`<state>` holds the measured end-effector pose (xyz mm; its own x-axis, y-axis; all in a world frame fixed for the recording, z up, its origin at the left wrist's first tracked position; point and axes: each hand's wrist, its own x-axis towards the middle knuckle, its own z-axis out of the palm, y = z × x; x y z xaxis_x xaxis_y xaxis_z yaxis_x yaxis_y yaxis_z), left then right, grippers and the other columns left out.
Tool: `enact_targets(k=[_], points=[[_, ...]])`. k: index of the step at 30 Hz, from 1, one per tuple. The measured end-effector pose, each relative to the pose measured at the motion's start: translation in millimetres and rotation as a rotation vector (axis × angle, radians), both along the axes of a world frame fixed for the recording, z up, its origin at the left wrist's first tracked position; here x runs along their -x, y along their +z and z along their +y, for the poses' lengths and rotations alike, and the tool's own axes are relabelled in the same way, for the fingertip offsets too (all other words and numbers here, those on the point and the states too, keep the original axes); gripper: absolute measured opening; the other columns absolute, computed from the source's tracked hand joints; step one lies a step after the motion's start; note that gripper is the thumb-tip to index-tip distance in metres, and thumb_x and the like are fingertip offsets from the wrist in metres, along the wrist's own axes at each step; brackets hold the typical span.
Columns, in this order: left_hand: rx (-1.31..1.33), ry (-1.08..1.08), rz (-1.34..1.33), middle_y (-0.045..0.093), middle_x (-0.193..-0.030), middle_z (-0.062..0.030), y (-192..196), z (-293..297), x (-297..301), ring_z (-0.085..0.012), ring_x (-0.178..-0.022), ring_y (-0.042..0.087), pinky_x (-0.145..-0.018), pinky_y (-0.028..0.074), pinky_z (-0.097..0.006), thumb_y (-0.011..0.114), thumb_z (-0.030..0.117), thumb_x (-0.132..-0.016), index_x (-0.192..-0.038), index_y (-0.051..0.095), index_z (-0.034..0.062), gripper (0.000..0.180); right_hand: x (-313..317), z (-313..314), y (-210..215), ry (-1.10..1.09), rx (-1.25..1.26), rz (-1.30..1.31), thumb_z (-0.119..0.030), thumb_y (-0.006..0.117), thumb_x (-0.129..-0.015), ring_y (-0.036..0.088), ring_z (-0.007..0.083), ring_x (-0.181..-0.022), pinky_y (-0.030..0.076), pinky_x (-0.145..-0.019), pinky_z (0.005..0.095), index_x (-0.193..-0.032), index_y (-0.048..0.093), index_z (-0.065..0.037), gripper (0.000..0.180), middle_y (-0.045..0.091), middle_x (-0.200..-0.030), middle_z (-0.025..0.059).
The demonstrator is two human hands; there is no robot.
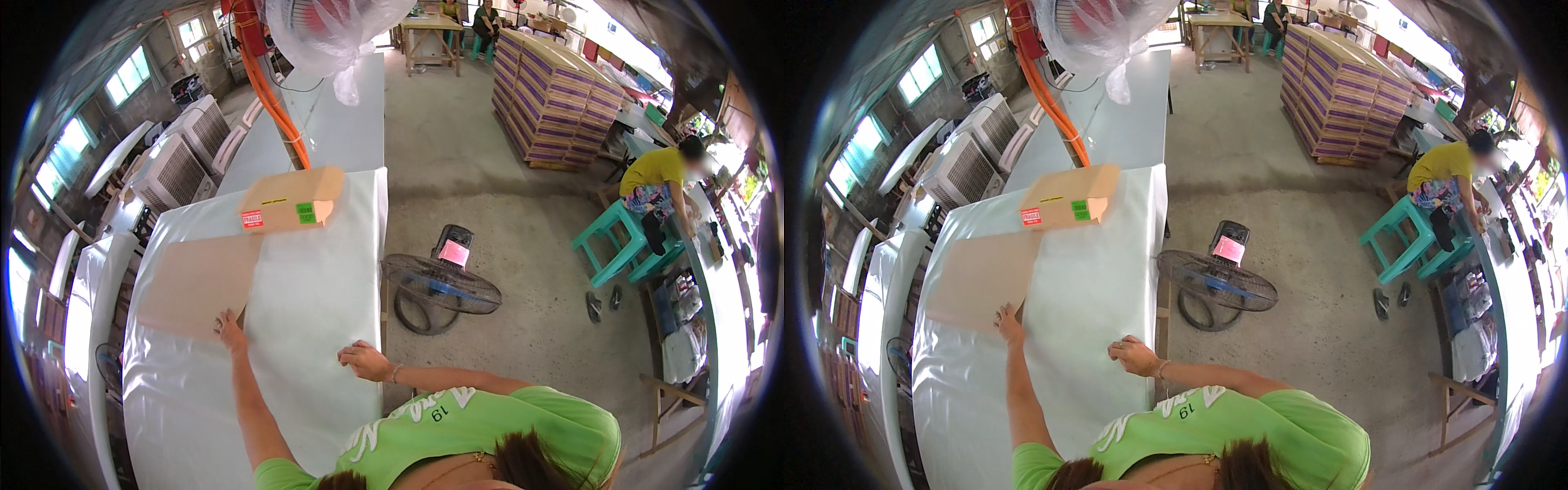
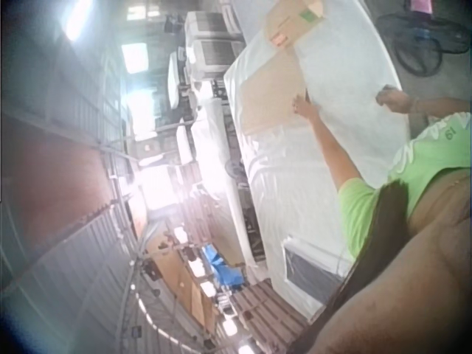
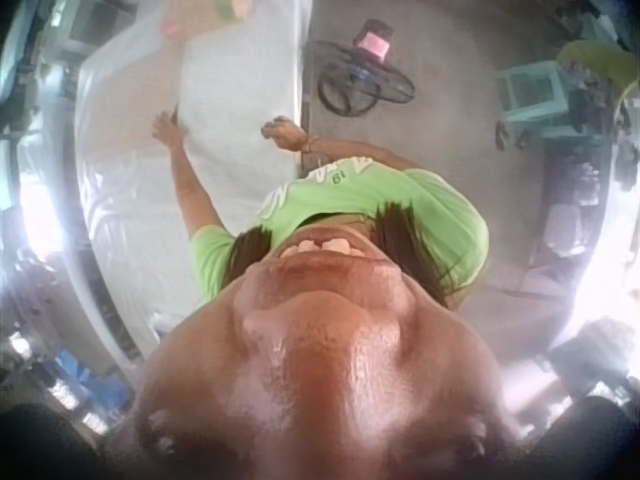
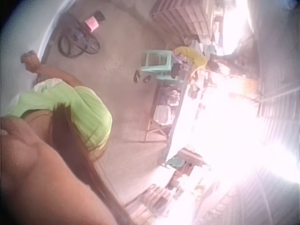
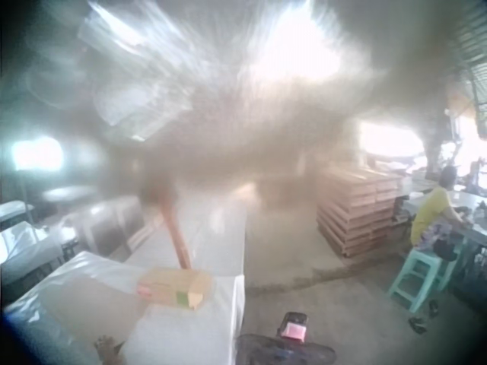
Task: The person wraps large black flat panels in plastic film by hand, positioning them on a table and smoothing the film, and then handles a large square of brown paper.
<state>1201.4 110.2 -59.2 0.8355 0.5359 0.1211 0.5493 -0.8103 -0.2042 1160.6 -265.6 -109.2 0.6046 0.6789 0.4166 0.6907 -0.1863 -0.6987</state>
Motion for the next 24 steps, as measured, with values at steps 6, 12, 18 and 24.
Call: enact_targets(k=[6,12,18,24], points=[[-0.012,-0.032,-0.146,0.039,-0.139,-0.0094,-10,6,43,-0.0306,-0.129,0.038,-0.104,0.033,-0.047,0.049,0.000,-0.086,-0.136,0.041,0.0118,0.051,5,2,5,-0.003,-0.030,-0.043,0.004,0.050,-0.076,0.057,0.0192,-0.086,0.040,-0.087,0.0323,-0.083,0.054,-0.008,0.014,0.060,-0.093,0.0015],[0.043,-0.097,-0.206,0.041,-0.139,-0.0097,4,-62,103,-0.0297,-0.129,0.037,-0.103,0.033,-0.044,0.049,0.000,-0.086,-0.137,0.041,0.0133,0.053,2,-2,-1,-0.025,0.023,-0.034,0.004,0.050,-0.077,0.058,0.0207,-0.085,0.040,-0.087,0.0321,-0.086,0.055,-0.009,0.017,0.062,-0.093,0.0012],[0.151,-0.050,-0.343,0.041,-0.139,-0.0063,37,-178,182,-0.0273,-0.130,0.034,-0.101,0.031,-0.047,0.052,0.001,-0.084,-0.137,0.043,0.0186,0.057,5,19,9,-0.117,0.037,0.242,-0.012,0.055,-0.086,0.058,0.0166,-0.084,0.040,-0.084,0.0323,-0.096,0.056,-0.010,0.010,0.058,-0.091,0.0007],[0.218,0.032,-0.405,0.042,-0.137,-0.0042,33,-247,223,-0.0257,-0.128,0.036,-0.102,0.027,-0.048,0.059,0.005,-0.076,-0.133,0.046,0.0204,0.061,19,35,31,-0.005,-0.459,1.453,-0.036,0.060,-0.089,0.058,0.0145,-0.091,0.048,-0.075,0.0323,-0.124,0.038,-0.006,0.051,0.056,-0.101,0.0060]])
